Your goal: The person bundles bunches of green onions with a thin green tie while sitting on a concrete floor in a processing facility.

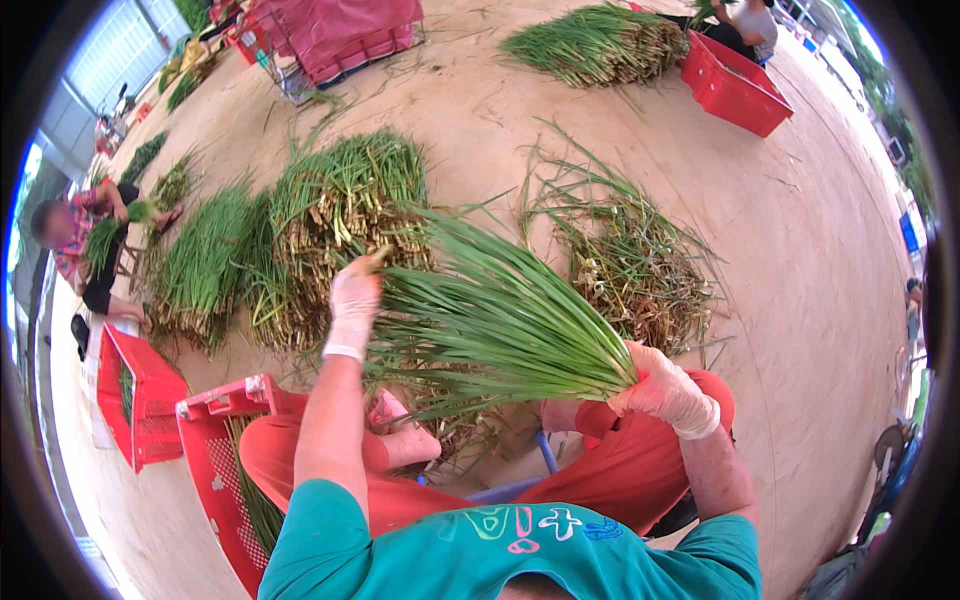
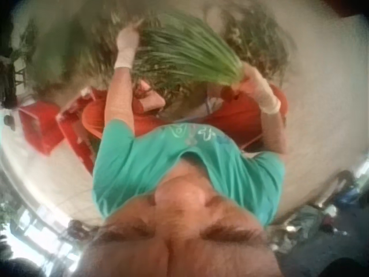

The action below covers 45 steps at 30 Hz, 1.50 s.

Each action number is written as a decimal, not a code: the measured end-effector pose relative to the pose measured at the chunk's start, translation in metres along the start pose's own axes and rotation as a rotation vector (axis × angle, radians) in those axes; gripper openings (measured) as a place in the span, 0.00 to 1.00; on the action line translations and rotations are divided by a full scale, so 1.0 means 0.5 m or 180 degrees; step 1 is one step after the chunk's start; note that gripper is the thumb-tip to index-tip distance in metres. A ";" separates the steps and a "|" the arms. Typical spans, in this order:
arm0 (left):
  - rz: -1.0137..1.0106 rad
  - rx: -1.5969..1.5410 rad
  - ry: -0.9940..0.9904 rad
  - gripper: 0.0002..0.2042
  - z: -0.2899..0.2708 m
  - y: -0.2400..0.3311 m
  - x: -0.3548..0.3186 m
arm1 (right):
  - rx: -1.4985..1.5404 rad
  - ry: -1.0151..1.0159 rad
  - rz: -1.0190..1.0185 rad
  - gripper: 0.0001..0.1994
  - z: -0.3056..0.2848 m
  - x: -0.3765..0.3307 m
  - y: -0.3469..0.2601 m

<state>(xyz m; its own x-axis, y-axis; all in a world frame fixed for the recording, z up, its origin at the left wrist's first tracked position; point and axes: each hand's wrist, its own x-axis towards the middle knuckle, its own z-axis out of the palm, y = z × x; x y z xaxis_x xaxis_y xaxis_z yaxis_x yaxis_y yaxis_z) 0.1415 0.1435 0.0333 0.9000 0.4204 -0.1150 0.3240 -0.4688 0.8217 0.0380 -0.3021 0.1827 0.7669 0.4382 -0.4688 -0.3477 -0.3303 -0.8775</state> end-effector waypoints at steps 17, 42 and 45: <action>0.1859 -0.3388 -0.0710 0.06 -0.116 0.288 -0.061 | 0.1788 0.0693 -0.0426 0.14 0.026 0.215 0.017; 0.0594 -0.0916 -0.1183 0.09 0.339 -0.084 -0.305 | 0.2832 0.0444 0.0840 0.14 0.227 0.317 0.368; 0.0720 -0.0131 -0.0616 0.13 0.305 -0.088 -0.292 | 0.2718 0.0482 0.0588 0.17 0.226 0.309 0.355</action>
<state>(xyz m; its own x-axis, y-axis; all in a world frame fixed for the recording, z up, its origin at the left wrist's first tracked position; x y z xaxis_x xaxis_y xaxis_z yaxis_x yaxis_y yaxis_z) 0.0402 -0.0156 -0.0713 0.9882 0.1510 -0.0274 0.1003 -0.5002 0.8601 0.0337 -0.1985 -0.0568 0.7009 0.3043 -0.6451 -0.7104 0.3782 -0.5935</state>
